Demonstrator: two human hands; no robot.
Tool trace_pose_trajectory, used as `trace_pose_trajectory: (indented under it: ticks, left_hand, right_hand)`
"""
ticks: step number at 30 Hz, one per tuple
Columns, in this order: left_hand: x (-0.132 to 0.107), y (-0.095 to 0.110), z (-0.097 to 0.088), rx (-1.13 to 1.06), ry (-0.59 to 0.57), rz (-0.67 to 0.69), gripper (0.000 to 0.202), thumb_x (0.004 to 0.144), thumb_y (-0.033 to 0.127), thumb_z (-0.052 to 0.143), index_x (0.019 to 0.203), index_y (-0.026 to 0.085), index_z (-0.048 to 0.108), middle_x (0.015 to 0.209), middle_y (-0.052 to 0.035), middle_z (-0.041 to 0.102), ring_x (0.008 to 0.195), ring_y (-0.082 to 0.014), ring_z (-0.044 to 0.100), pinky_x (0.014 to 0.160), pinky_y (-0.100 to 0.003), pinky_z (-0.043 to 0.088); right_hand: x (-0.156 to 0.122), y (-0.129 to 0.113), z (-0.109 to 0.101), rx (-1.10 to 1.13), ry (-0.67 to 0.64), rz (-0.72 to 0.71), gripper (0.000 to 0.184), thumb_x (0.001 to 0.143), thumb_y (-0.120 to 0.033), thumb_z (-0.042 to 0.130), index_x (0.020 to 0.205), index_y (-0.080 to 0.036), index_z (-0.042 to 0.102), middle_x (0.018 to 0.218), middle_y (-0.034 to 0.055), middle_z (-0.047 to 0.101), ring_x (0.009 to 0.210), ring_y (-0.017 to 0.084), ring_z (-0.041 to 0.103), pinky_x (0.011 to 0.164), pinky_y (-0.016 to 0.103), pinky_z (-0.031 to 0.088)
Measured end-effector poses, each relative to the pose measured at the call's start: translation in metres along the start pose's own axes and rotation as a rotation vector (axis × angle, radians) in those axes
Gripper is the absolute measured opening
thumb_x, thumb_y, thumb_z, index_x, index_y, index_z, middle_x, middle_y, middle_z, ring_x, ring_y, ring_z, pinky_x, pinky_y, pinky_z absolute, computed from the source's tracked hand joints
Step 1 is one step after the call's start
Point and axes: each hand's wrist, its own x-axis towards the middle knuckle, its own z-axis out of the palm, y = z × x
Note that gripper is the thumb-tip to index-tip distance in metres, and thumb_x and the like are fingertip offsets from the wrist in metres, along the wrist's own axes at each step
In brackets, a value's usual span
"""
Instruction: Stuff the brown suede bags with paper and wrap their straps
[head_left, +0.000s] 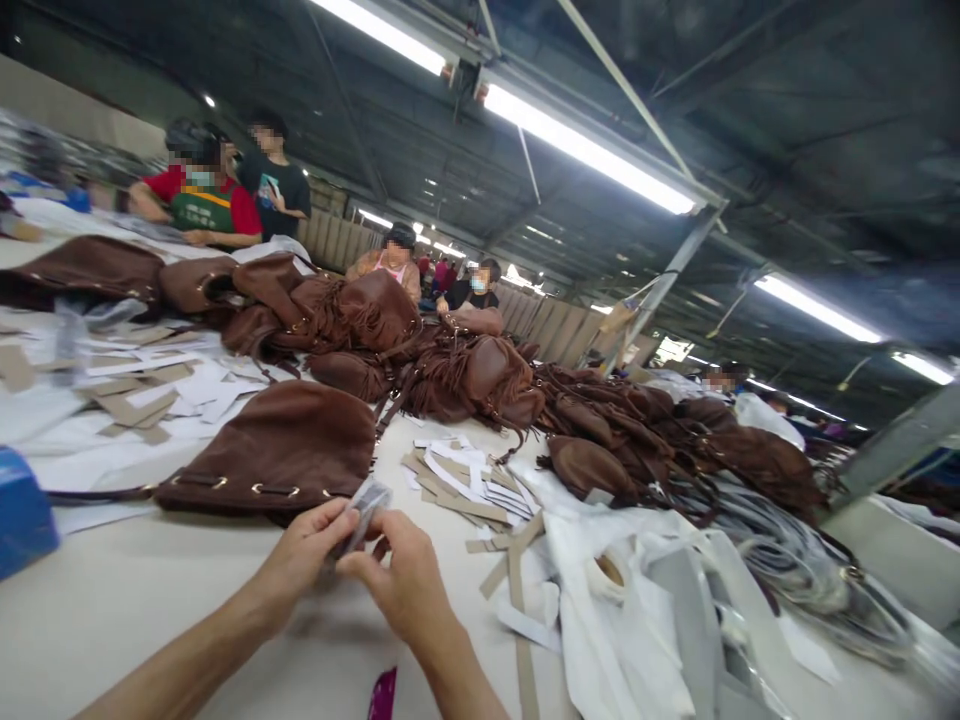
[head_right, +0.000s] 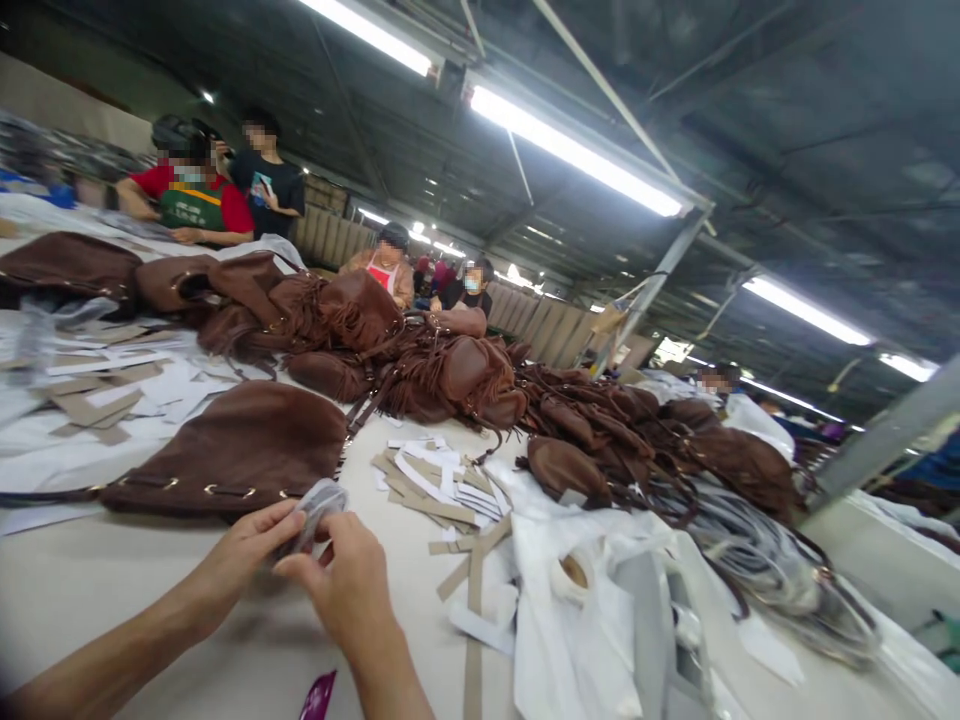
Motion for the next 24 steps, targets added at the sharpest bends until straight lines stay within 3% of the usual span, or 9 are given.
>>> trace_pose_trajectory:
  ticks: [1, 4, 6, 8, 12, 16, 18, 20, 24]
  left_hand:
    - [0.001, 0.000, -0.004, -0.048, 0.003, -0.030, 0.044, 0.068, 0.058, 0.070, 0.068, 0.016, 0.061, 0.064, 0.0006, 0.058, 0.061, -0.0131, 0.048, 0.057, -0.022, 0.037]
    - [0.001, 0.005, -0.012, -0.200, 0.013, -0.098, 0.046, 0.063, 0.058, 0.076, 0.072, 0.015, 0.063, 0.068, -0.0006, 0.062, 0.063, -0.0127, 0.050, 0.060, -0.021, 0.038]
    - [-0.001, 0.010, -0.011, -0.272, 0.029, -0.119, 0.048, 0.058, 0.057, 0.080, 0.073, 0.014, 0.064, 0.071, -0.0016, 0.063, 0.068, -0.0135, 0.052, 0.065, -0.021, 0.040]
    - [-0.004, 0.012, -0.007, -0.294, 0.026, -0.121, 0.049, 0.056, 0.058, 0.081, 0.070, 0.014, 0.065, 0.073, -0.0026, 0.064, 0.071, -0.0140, 0.053, 0.067, -0.021, 0.041]
    - [-0.010, 0.007, 0.002, -0.287, -0.022, -0.122, 0.049, 0.059, 0.058, 0.080, 0.069, 0.014, 0.064, 0.073, -0.0032, 0.063, 0.070, -0.0139, 0.052, 0.065, -0.021, 0.039]
    - [-0.013, 0.002, 0.002, -0.282, -0.008, -0.186, 0.054, 0.056, 0.061, 0.080, 0.076, 0.015, 0.061, 0.072, -0.0014, 0.062, 0.064, -0.0119, 0.050, 0.056, -0.019, 0.034]
    - [-0.014, 0.001, 0.000, -0.280, -0.002, -0.195, 0.054, 0.056, 0.062, 0.080, 0.078, 0.016, 0.060, 0.073, -0.0007, 0.062, 0.064, -0.0117, 0.050, 0.054, -0.019, 0.035]
    - [-0.013, 0.002, -0.003, -0.311, -0.004, -0.202, 0.054, 0.057, 0.061, 0.080, 0.081, 0.017, 0.060, 0.072, 0.0004, 0.061, 0.064, -0.0119, 0.050, 0.055, -0.019, 0.037]
    - [-0.011, 0.001, -0.007, -0.382, -0.022, -0.205, 0.049, 0.063, 0.057, 0.078, 0.087, 0.018, 0.060, 0.071, 0.0015, 0.060, 0.060, -0.0117, 0.052, 0.057, -0.022, 0.040]
  right_hand:
    - [-0.004, 0.001, -0.016, -0.011, -0.077, 0.012, 0.002, 0.082, -0.022, 0.064, 0.084, -0.022, 0.065, 0.080, -0.0021, 0.066, 0.069, 0.014, 0.058, 0.065, 0.024, 0.041]
    - [-0.029, 0.017, -0.078, -0.234, -0.166, 0.105, 0.021, 0.090, -0.020, 0.048, 0.085, -0.023, 0.067, 0.077, 0.0001, 0.067, 0.070, 0.017, 0.060, 0.065, 0.026, 0.040]
    - [-0.050, 0.039, -0.114, -0.463, -0.180, 0.212, 0.019, 0.082, -0.013, 0.051, 0.076, -0.022, 0.067, 0.074, 0.0022, 0.067, 0.073, 0.020, 0.061, 0.066, 0.028, 0.039]
    - [-0.069, 0.062, -0.135, -0.581, -0.199, 0.299, 0.021, 0.071, -0.004, 0.055, 0.072, -0.022, 0.066, 0.077, 0.0029, 0.066, 0.077, 0.021, 0.062, 0.067, 0.027, 0.038]
    - [-0.086, 0.087, -0.134, -0.597, -0.213, 0.321, 0.025, 0.066, 0.000, 0.052, 0.071, -0.021, 0.064, 0.079, 0.0016, 0.062, 0.072, 0.018, 0.059, 0.063, 0.026, 0.035]
    - [-0.077, 0.083, -0.137, -0.505, -0.177, 0.279, 0.015, 0.071, -0.009, 0.054, 0.069, -0.022, 0.060, 0.075, -0.0017, 0.060, 0.068, 0.017, 0.055, 0.063, 0.027, 0.035]
    - [-0.066, 0.074, -0.150, -0.308, -0.112, 0.292, 0.007, 0.077, -0.022, 0.056, 0.072, -0.023, 0.060, 0.066, -0.0033, 0.056, 0.060, 0.016, 0.051, 0.059, 0.027, 0.035]
    - [-0.053, 0.061, -0.166, -0.015, -0.027, 0.359, 0.018, 0.082, -0.038, 0.057, 0.079, -0.022, 0.063, 0.063, -0.0029, 0.057, 0.055, 0.014, 0.047, 0.053, 0.025, 0.033]
    - [-0.035, 0.036, -0.176, 0.356, 0.027, 0.412, 0.033, 0.078, -0.049, 0.065, 0.089, -0.018, 0.070, 0.087, 0.0067, 0.069, 0.075, 0.019, 0.057, 0.064, 0.028, 0.042]
